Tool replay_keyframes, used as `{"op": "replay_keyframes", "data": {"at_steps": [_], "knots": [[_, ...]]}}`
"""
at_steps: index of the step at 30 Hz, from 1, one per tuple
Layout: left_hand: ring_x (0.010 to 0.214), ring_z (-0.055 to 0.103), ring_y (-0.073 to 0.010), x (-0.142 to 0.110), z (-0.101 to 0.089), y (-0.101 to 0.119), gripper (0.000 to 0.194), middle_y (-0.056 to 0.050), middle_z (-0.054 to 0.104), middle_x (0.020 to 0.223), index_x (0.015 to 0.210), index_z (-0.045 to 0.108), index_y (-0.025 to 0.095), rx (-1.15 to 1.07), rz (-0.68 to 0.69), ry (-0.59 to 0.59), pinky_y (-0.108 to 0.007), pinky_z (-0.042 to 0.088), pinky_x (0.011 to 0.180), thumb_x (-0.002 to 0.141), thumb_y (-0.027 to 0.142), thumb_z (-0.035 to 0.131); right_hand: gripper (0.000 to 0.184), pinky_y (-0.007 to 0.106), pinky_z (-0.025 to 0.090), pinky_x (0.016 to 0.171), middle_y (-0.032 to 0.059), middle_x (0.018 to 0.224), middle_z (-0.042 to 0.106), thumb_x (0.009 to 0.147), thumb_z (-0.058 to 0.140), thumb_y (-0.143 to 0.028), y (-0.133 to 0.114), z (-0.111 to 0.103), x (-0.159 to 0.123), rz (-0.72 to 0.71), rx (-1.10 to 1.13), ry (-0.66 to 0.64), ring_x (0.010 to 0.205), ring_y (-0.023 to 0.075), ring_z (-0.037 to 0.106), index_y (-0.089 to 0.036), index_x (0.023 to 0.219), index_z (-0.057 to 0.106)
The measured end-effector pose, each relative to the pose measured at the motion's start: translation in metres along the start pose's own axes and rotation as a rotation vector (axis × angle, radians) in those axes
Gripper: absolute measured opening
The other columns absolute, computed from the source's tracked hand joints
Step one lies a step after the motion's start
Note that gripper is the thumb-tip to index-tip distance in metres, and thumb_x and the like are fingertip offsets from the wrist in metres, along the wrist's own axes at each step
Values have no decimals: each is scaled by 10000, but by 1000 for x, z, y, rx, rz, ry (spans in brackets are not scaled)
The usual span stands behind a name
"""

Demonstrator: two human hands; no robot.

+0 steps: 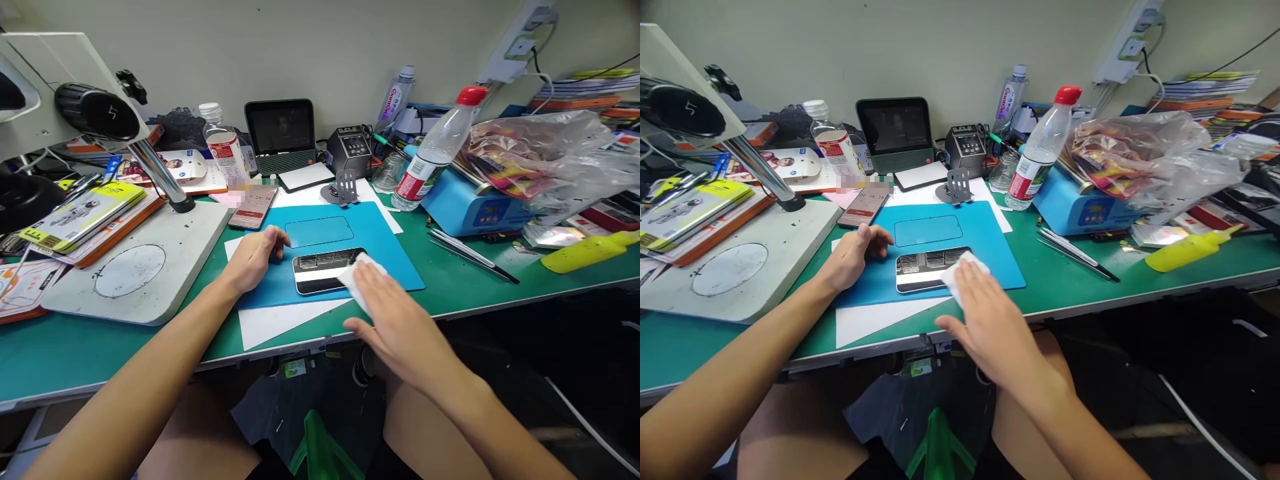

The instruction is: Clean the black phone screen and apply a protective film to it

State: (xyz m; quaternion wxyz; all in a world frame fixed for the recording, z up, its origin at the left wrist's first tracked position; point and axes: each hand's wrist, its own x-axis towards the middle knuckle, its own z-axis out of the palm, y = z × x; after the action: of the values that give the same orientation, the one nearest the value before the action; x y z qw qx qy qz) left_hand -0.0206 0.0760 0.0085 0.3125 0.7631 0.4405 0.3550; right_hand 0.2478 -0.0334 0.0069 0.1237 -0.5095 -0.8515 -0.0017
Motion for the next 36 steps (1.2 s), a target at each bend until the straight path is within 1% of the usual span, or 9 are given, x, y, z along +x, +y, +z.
{"op": "replay_keyframes", "data": {"at_steps": [3,8,13,17,22,27,30,33,36], "knots": [[719,576,-191,2,-1,0,736,-43,642,750,906,653,184,14,15,-5,-330,430,706,1007,665,106,945,526,301,1212,266,1592,320,951,281,-722,5,1,0,107,-52,10,1505,343,278,36,1505,382],[716,587,-198,3,1,2,787,-49,648,733,897,659,183,38,-3,29,-333,457,701,987,700,73,1060,545,261,1222,301,1591,276,900,283,-795,-49,13,37,176,50,-28,1512,384,220,77,1496,368],[672,570,-184,1,1,2,766,-39,627,696,879,660,181,3,-14,50,-316,450,656,994,692,101,1051,468,190,1256,290,1596,292,909,277,-785,-90,22,67,32,167,-26,1527,353,185,86,1491,366],[669,565,-184,1,1,1,765,-45,641,709,887,656,180,11,-21,48,-318,449,653,995,690,96,905,452,220,1253,226,1625,274,967,311,-693,-63,13,39,-89,169,-64,1535,303,187,12,1534,336],[713,602,-189,5,0,-2,777,-48,664,742,896,670,185,32,16,-2,-319,464,697,989,705,99,871,518,257,1232,204,1635,263,977,279,-686,-13,4,22,44,95,-65,1535,302,195,-40,1560,307],[702,595,-191,3,-1,-2,798,-44,650,725,883,661,185,31,-8,15,-322,455,682,981,713,71,1049,524,205,1241,263,1621,258,906,246,-801,-39,14,68,107,118,-88,1537,351,153,35,1535,318],[692,588,-185,1,-1,-3,792,-39,641,716,877,659,183,8,-14,26,-318,444,680,986,704,72,1073,497,181,1252,255,1635,223,893,272,-812,-58,16,68,36,142,-79,1542,346,127,45,1537,303],[694,578,-185,2,0,-4,757,-38,644,729,890,660,185,-15,-3,13,-318,425,677,996,693,108,971,490,230,1242,219,1642,235,934,280,-755,-48,10,44,-47,143,-106,1542,314,159,-7,1553,305],[694,572,-186,5,0,-4,739,-35,636,724,887,660,190,-25,8,-7,-319,413,677,1004,680,120,898,513,265,1227,195,1644,250,961,256,-718,-20,2,30,-6,105,-100,1538,302,192,-56,1566,301]]}}
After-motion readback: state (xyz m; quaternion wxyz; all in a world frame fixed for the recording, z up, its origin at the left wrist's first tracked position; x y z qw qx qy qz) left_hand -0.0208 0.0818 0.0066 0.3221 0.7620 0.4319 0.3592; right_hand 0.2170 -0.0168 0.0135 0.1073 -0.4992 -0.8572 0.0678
